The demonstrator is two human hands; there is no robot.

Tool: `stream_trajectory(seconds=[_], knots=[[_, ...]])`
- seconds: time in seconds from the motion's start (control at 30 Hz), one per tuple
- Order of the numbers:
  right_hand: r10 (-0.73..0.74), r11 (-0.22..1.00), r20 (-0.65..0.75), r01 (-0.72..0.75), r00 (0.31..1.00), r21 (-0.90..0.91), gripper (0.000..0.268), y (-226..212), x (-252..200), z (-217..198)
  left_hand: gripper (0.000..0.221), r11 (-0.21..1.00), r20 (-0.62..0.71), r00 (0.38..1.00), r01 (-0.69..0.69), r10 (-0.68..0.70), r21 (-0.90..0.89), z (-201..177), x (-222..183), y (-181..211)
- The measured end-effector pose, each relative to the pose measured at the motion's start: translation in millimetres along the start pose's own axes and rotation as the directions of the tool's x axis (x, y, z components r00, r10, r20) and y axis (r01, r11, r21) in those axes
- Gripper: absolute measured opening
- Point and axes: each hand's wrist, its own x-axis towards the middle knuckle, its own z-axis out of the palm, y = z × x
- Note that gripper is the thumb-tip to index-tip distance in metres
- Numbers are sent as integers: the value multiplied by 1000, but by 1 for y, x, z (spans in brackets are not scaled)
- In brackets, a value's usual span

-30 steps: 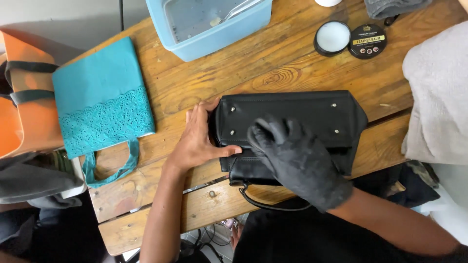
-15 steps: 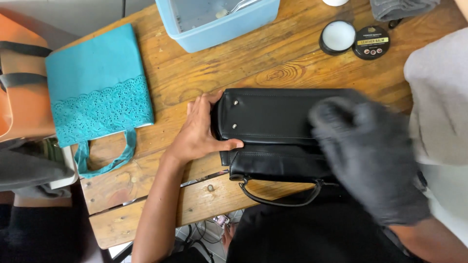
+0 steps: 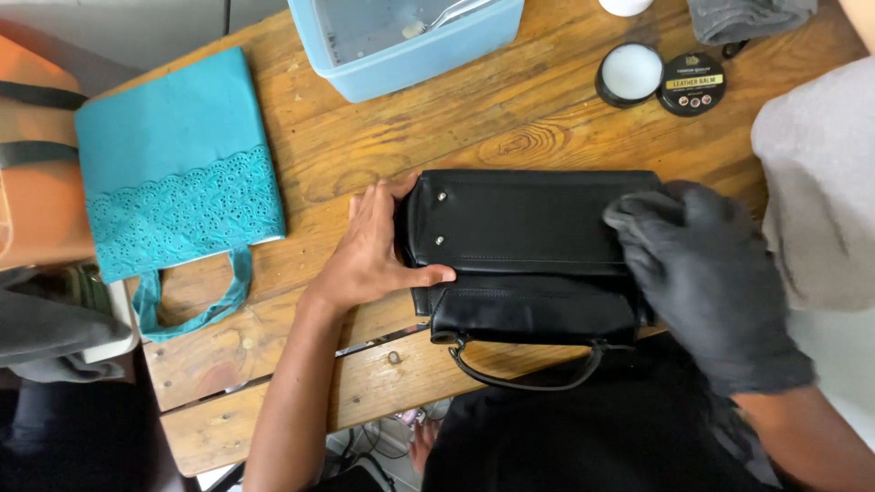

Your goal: Applying leather balm to a black handbag and buffing it to clean and shine the surface.

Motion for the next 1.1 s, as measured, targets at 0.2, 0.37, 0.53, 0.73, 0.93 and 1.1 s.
stream_trajectory(seconds=[0.2,0.37,0.53,0.73,0.93,1.1], knots=[[-38,997,-136,47,990,68,34,-49,35,-16,113,1000,2,1000,-5,5,25,3,-1,-2],[-425,901,-2,423,905,-91,45,-90,56,53,115,999,5,1000,-13,13,46,6,0,-8],[-378,920,32,372,925,125,34,-32,48,27,116,1000,5,1000,-3,3,13,4,1,-6],[-81,979,53,90,995,-183,39,27,12,0,112,1000,2,1000,4,-4,-9,2,2,-2],[-352,914,-122,369,928,171,35,-45,66,16,114,1000,-27,1000,2,-2,25,7,1,-7],[-577,817,-61,577,815,-18,54,-62,71,89,118,999,-26,999,-38,39,32,6,2,-9]])
